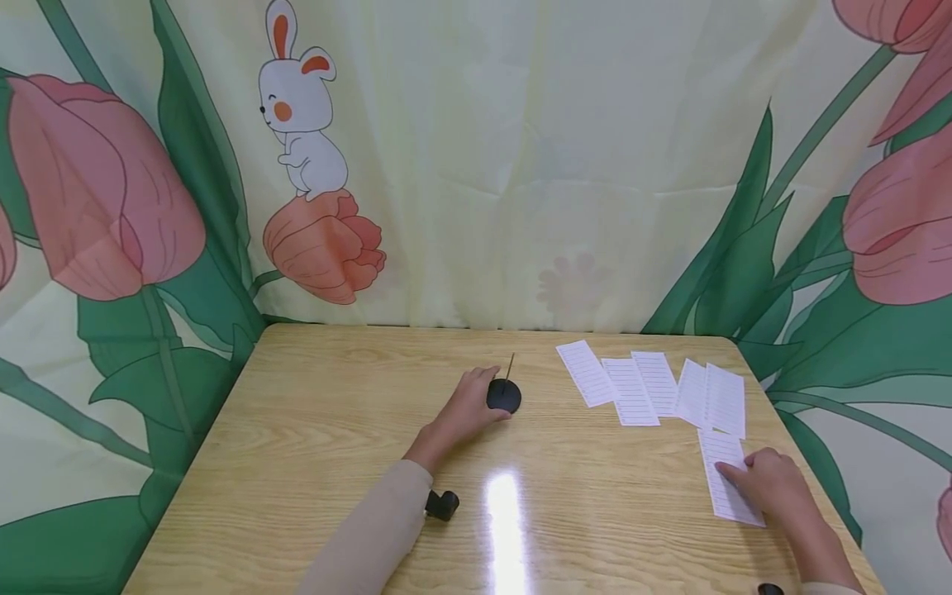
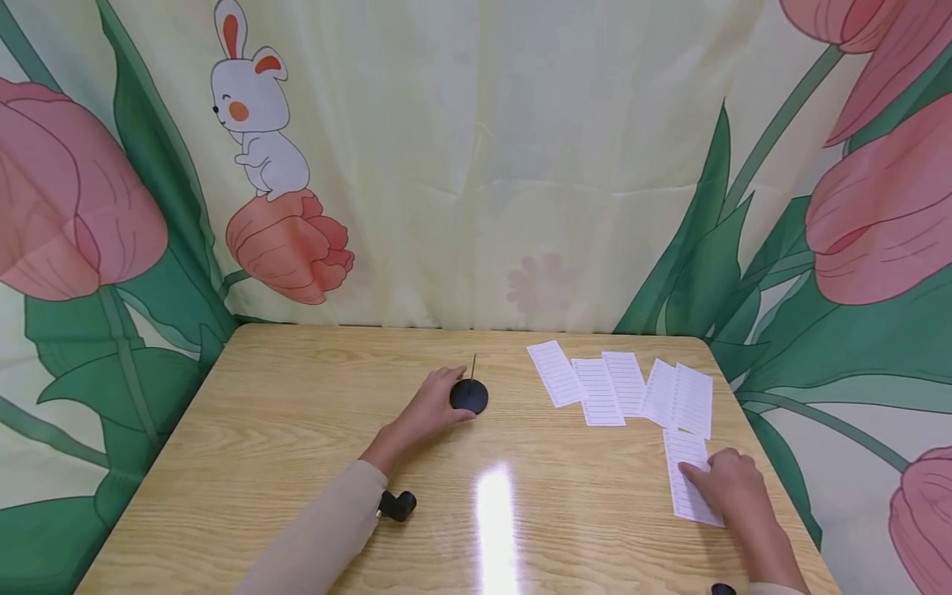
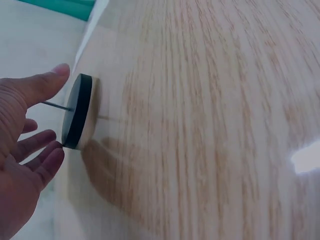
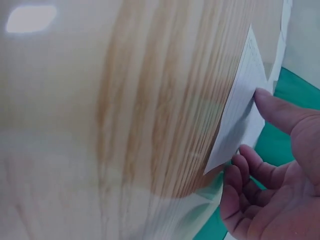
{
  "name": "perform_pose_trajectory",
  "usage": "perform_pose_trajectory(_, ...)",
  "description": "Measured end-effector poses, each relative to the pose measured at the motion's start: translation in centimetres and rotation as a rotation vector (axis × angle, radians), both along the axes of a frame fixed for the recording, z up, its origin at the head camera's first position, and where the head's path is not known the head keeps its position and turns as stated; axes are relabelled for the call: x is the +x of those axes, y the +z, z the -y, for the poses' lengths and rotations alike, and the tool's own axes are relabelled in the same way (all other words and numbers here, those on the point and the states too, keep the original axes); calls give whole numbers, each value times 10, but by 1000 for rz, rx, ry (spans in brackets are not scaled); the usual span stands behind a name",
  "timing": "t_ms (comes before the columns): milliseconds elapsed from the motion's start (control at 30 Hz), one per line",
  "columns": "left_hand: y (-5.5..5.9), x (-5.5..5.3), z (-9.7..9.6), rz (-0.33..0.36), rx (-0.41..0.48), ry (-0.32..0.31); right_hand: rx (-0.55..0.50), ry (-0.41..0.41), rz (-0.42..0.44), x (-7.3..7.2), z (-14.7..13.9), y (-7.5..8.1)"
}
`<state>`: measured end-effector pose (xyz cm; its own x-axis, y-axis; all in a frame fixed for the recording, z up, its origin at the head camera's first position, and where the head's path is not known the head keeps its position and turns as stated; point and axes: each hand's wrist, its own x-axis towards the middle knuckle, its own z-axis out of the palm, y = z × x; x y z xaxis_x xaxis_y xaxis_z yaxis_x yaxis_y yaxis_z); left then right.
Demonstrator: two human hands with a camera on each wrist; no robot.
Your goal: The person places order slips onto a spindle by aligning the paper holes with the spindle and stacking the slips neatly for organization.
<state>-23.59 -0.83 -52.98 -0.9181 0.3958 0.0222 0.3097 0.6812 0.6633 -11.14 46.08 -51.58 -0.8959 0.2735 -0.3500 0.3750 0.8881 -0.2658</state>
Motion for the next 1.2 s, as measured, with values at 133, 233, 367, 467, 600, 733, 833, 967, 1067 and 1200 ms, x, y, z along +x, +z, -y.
perform_pose_trajectory(133,-3,0,1,-5,25,13,3,-17,25,-2,2,0)
perform_pose_trajectory(233,-6,0,2,-10,33,17,-5,-41,33,-3,4,-1)
perform_pose_trajectory(367,-10,-2,3,3,50,30,-23,-67,38,-3,6,0)
perform_pose_trajectory(467,-13,-4,3,14,59,48,-43,-89,40,-4,9,2)
perform_pose_trajectory(600,-15,-6,3,10,56,54,-76,-100,25,-5,9,3)
perform_pose_trajectory(733,-15,-6,3,8,67,52,-103,-88,-1,-4,7,2)
perform_pose_trajectory(833,-15,-6,2,7,72,52,-128,-88,-15,-2,5,1)
perform_pose_trajectory(967,-14,-6,2,5,74,51,-151,-96,-35,-1,3,-2)
perform_pose_trajectory(1067,-14,-5,3,8,79,54,-158,-105,-70,1,2,-4)
perform_pose_trajectory(1200,-13,-5,2,10,78,54,-162,-114,-121,3,0,-5)
